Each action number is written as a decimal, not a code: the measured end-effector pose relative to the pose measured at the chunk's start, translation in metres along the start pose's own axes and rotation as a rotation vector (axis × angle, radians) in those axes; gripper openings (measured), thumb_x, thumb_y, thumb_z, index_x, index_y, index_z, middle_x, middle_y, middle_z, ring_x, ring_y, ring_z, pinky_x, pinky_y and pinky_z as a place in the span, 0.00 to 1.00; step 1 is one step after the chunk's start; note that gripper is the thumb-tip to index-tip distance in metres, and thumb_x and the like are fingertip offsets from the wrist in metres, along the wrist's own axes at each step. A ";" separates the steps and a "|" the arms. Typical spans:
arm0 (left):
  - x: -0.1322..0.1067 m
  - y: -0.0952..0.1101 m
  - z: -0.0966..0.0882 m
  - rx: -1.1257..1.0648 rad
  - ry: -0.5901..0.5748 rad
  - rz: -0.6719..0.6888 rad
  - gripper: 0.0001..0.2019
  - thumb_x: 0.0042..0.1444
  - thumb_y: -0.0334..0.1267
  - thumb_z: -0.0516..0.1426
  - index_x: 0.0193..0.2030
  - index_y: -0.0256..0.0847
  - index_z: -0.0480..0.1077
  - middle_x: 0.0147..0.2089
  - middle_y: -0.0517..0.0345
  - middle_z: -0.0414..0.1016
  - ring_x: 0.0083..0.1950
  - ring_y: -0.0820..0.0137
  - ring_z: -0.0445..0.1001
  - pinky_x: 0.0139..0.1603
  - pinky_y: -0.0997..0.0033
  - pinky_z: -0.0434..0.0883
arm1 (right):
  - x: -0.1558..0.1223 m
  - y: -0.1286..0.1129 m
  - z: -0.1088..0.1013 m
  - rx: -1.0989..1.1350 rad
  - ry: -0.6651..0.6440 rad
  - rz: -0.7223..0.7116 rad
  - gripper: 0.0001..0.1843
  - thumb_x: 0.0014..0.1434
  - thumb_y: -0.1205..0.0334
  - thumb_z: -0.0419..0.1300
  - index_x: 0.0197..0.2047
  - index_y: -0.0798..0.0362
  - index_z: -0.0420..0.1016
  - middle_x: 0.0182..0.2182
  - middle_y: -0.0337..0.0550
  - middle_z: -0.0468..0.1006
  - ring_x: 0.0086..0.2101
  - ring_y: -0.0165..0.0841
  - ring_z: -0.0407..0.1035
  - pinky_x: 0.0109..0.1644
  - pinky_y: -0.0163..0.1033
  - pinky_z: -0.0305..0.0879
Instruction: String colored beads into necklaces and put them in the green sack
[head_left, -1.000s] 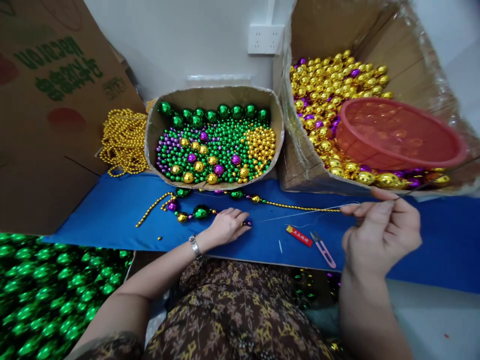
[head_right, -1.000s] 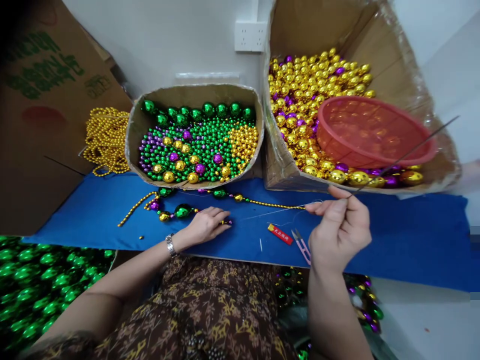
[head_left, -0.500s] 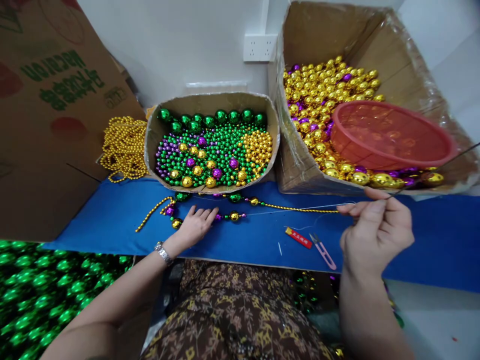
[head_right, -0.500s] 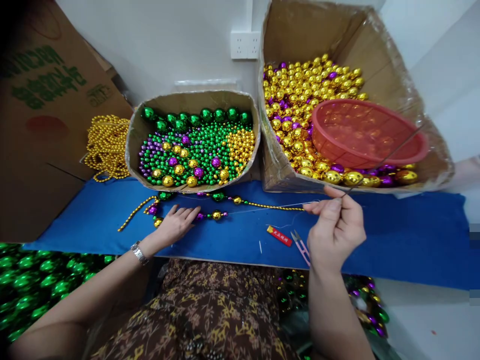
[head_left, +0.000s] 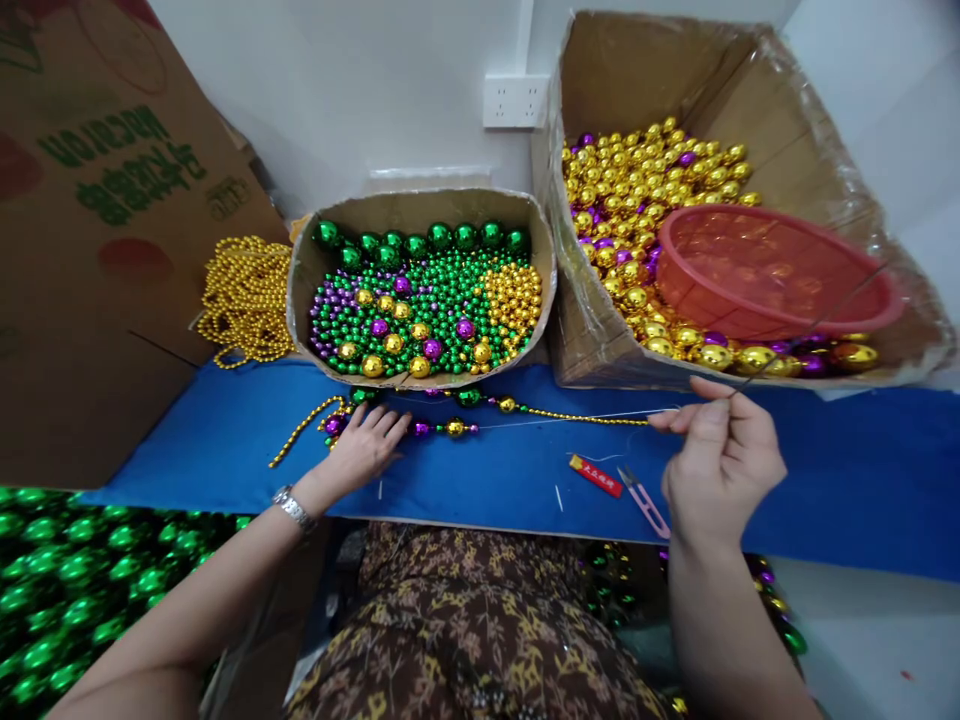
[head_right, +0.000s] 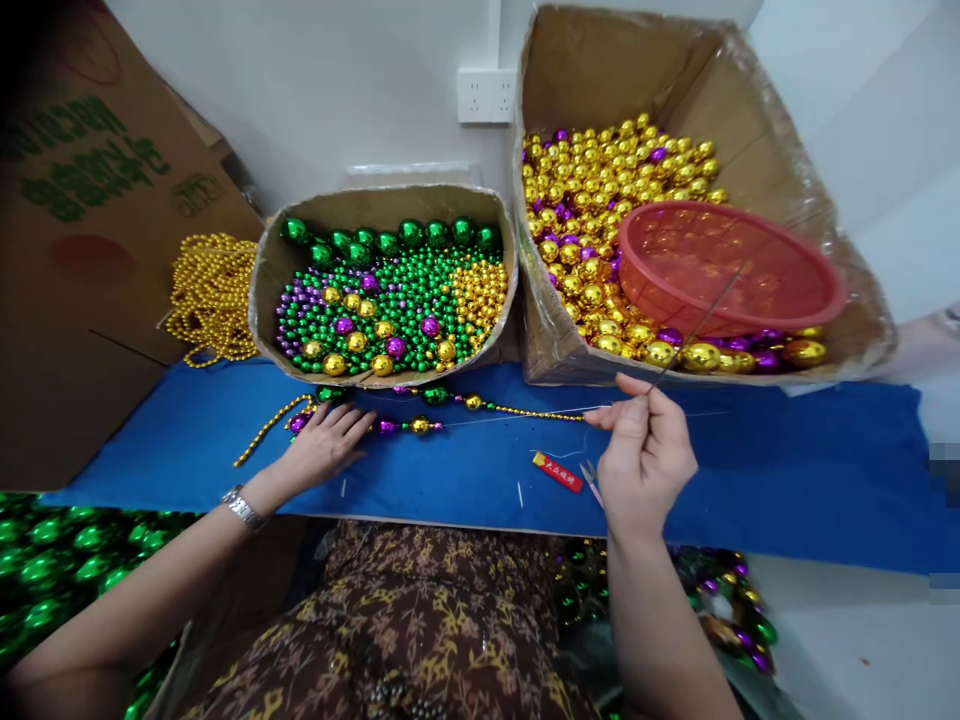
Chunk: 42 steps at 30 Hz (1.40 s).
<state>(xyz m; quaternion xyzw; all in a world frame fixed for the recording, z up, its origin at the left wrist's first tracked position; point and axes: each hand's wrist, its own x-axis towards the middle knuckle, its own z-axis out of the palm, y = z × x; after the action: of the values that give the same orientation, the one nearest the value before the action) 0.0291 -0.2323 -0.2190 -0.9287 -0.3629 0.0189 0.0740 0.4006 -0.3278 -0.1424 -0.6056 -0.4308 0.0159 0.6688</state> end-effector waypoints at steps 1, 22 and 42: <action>0.003 0.002 -0.005 -0.042 0.024 0.019 0.22 0.61 0.39 0.54 0.62 0.38 0.64 0.57 0.39 0.72 0.59 0.49 0.67 0.59 0.44 0.63 | -0.001 -0.001 0.001 -0.014 -0.004 0.000 0.17 0.67 0.54 0.53 0.47 0.57 0.75 0.22 0.34 0.69 0.24 0.27 0.72 0.32 0.35 0.70; 0.198 0.024 -0.071 -0.342 0.123 0.091 0.13 0.63 0.35 0.51 0.46 0.36 0.74 0.40 0.47 0.79 0.41 0.63 0.77 0.43 0.63 0.71 | -0.023 0.006 0.002 -0.107 -0.246 0.025 0.14 0.67 0.58 0.51 0.51 0.51 0.73 0.26 0.37 0.75 0.29 0.30 0.74 0.38 0.38 0.71; 0.227 -0.019 -0.062 -0.314 0.049 -0.095 0.15 0.58 0.42 0.55 0.46 0.38 0.76 0.40 0.49 0.79 0.41 0.62 0.76 0.46 0.65 0.68 | -0.029 0.007 0.007 -0.145 -0.377 0.017 0.15 0.67 0.58 0.51 0.51 0.52 0.73 0.27 0.39 0.78 0.28 0.29 0.75 0.36 0.36 0.73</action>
<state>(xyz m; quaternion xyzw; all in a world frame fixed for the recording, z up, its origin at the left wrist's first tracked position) 0.1886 -0.0729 -0.1511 -0.9109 -0.4028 -0.0641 -0.0622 0.3815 -0.3367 -0.1650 -0.6420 -0.5434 0.1035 0.5309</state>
